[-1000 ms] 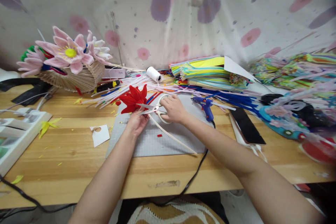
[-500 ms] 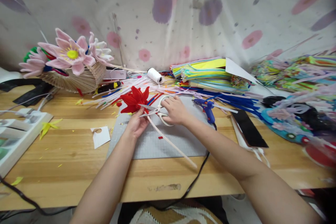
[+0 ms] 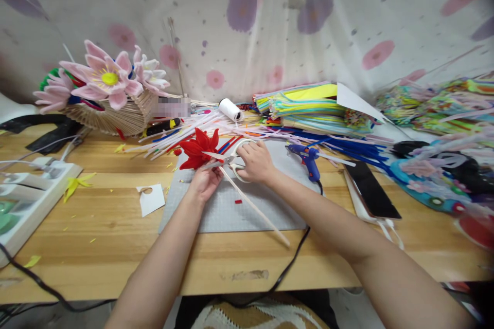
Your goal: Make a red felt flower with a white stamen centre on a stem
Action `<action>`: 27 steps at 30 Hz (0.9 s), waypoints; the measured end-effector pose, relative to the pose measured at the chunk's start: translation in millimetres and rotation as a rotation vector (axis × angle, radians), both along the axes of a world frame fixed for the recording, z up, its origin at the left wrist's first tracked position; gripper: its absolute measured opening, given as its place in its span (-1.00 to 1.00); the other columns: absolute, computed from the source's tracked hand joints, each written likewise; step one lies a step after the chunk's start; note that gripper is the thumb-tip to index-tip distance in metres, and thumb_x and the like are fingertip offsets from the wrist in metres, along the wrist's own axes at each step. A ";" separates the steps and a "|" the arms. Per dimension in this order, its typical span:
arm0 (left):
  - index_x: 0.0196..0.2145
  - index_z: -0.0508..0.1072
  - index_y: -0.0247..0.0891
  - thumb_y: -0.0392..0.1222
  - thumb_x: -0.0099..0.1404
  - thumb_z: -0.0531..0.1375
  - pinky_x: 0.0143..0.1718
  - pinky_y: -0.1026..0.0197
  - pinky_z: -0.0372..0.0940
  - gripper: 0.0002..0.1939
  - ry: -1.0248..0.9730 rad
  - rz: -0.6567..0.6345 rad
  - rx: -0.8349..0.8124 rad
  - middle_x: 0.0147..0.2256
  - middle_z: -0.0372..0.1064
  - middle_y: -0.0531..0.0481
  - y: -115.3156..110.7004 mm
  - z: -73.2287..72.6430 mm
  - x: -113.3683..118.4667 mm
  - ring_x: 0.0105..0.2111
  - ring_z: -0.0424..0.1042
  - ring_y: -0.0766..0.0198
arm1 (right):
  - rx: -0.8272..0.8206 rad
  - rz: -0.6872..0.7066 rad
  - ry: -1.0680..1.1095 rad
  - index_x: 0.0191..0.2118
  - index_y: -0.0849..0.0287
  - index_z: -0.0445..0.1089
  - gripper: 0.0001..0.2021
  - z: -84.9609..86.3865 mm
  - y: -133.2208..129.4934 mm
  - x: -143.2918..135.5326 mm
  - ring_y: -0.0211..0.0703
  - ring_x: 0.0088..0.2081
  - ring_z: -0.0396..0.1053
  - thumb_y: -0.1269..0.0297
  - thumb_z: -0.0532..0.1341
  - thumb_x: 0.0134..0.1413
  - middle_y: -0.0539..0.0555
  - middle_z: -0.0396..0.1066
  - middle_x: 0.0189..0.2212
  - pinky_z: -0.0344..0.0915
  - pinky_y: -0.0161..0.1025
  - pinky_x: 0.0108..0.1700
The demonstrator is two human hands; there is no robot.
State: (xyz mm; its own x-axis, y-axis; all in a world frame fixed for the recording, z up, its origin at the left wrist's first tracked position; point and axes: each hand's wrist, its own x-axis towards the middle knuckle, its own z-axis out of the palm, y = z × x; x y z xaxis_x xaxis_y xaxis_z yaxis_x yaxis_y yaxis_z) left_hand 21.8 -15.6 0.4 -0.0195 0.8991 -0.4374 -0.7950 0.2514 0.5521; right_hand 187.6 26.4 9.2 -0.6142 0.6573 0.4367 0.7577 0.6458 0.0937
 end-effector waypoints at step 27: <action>-0.39 0.44 -0.37 -0.28 0.19 0.24 -0.67 0.46 0.18 -0.93 0.056 -0.097 0.062 -0.53 0.41 0.05 -1.6 8.4 -1.7 -0.63 0.31 0.49 | -0.050 -0.106 -0.029 -0.19 0.22 0.33 -0.67 -2.2 -6.5 20.1 0.02 -0.18 0.17 0.09 0.15 -0.02 0.21 0.37 -0.24 -0.09 -0.13 -0.17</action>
